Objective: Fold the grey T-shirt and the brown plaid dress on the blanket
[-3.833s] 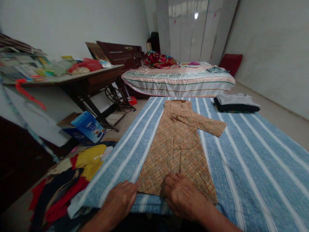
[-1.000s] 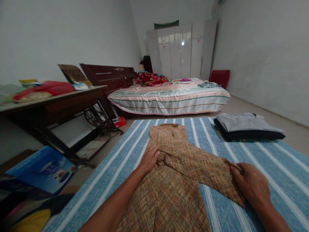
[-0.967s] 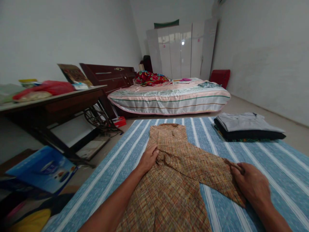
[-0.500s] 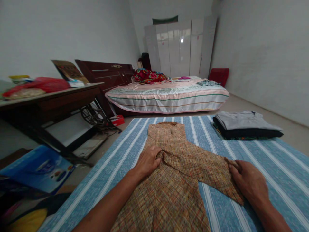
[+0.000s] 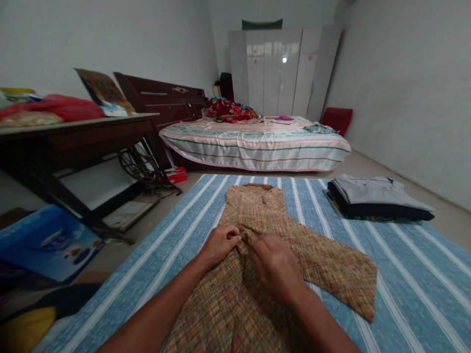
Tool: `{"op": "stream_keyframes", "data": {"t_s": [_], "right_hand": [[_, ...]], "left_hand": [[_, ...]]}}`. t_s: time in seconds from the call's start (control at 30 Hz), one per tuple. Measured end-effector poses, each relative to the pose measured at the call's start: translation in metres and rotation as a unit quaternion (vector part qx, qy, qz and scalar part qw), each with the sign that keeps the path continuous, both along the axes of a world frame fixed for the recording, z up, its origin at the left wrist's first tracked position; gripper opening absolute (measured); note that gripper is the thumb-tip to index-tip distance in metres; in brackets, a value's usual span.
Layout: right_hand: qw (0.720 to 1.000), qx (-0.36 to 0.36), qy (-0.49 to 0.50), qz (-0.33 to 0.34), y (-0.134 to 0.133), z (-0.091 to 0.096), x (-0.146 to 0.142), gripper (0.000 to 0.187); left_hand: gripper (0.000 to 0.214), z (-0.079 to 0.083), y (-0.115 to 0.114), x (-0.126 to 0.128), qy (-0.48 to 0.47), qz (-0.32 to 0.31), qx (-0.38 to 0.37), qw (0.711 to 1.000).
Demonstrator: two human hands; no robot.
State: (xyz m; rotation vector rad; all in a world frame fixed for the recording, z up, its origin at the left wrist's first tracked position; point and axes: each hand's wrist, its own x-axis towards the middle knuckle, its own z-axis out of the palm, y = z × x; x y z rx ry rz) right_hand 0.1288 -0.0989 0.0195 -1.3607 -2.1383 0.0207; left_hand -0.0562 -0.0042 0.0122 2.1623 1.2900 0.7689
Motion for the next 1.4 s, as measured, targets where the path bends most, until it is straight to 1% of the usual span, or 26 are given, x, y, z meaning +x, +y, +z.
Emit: {"op": "stream_keyframes", "data": {"t_s": [0.07, 0.13, 0.2, 0.3, 0.4, 0.57, 0.7, 0.77, 0.87, 0.93, 1.03, 1.13, 1.2, 1.27, 1.4], "right_hand": [[0.999, -0.029, -0.032, 0.000, 0.019, 0.001, -0.021, 0.025], [0.997, -0.046, -0.065, -0.020, 0.035, -0.001, -0.032, 0.029], [0.993, -0.056, -0.091, -0.039, 0.045, -0.003, -0.036, 0.030], [0.988, -0.062, -0.125, -0.059, 0.052, -0.008, -0.036, 0.024], [0.987, -0.050, -0.137, -0.070, 0.055, -0.015, -0.035, 0.024], [0.990, -0.038, -0.116, -0.077, 0.057, -0.022, -0.032, 0.029], [0.994, -0.038, -0.079, -0.065, 0.058, -0.023, -0.028, 0.029], [0.996, -0.040, -0.062, -0.055, 0.057, -0.022, -0.027, 0.029], [0.995, -0.052, -0.056, -0.058, 0.057, -0.020, -0.027, 0.027], [0.994, -0.058, -0.062, -0.064, 0.057, -0.020, -0.027, 0.026], [0.994, -0.057, -0.060, -0.065, 0.056, -0.020, -0.028, 0.027], [0.995, -0.053, -0.049, -0.069, 0.056, -0.022, -0.028, 0.026], [0.995, -0.047, -0.046, -0.071, 0.056, -0.024, -0.028, 0.027], [0.996, -0.034, -0.046, -0.064, 0.057, -0.028, -0.028, 0.028], [0.998, 0.016, -0.053, -0.040, 0.059, -0.034, -0.029, 0.029]], "left_hand": [[0.010, 0.000, -0.001, 0.000, -0.014, 0.002, -0.005, 1.000], [0.011, 0.000, -0.002, 0.000, -0.030, 0.001, -0.018, 0.999], [0.014, -0.001, -0.002, 0.000, -0.048, 0.002, -0.035, 0.998], [0.015, -0.003, -0.001, -0.001, -0.075, 0.003, -0.054, 0.996], [0.016, -0.005, 0.000, -0.002, -0.082, 0.006, -0.058, 0.995], [0.019, -0.008, 0.002, -0.005, -0.095, -0.006, -0.071, 0.993], [0.018, -0.010, 0.002, -0.005, -0.123, -0.006, -0.098, 0.987], [0.021, -0.011, 0.001, -0.005, -0.125, -0.019, -0.109, 0.986], [0.029, -0.014, 0.001, -0.005, -0.118, -0.038, -0.128, 0.984], [0.031, -0.016, 0.002, -0.006, -0.106, -0.034, -0.133, 0.985], [0.030, -0.019, 0.002, -0.005, -0.078, -0.018, -0.100, 0.992], [0.026, -0.020, 0.002, -0.003, -0.032, -0.023, -0.040, 0.998], [0.025, -0.020, 0.002, -0.002, -0.004, -0.022, -0.016, 1.000], [0.025, -0.018, 0.001, -0.002, 0.008, -0.016, -0.014, 1.000], [0.029, -0.017, 0.001, -0.003, -0.005, -0.021, -0.035, 0.999]]}}
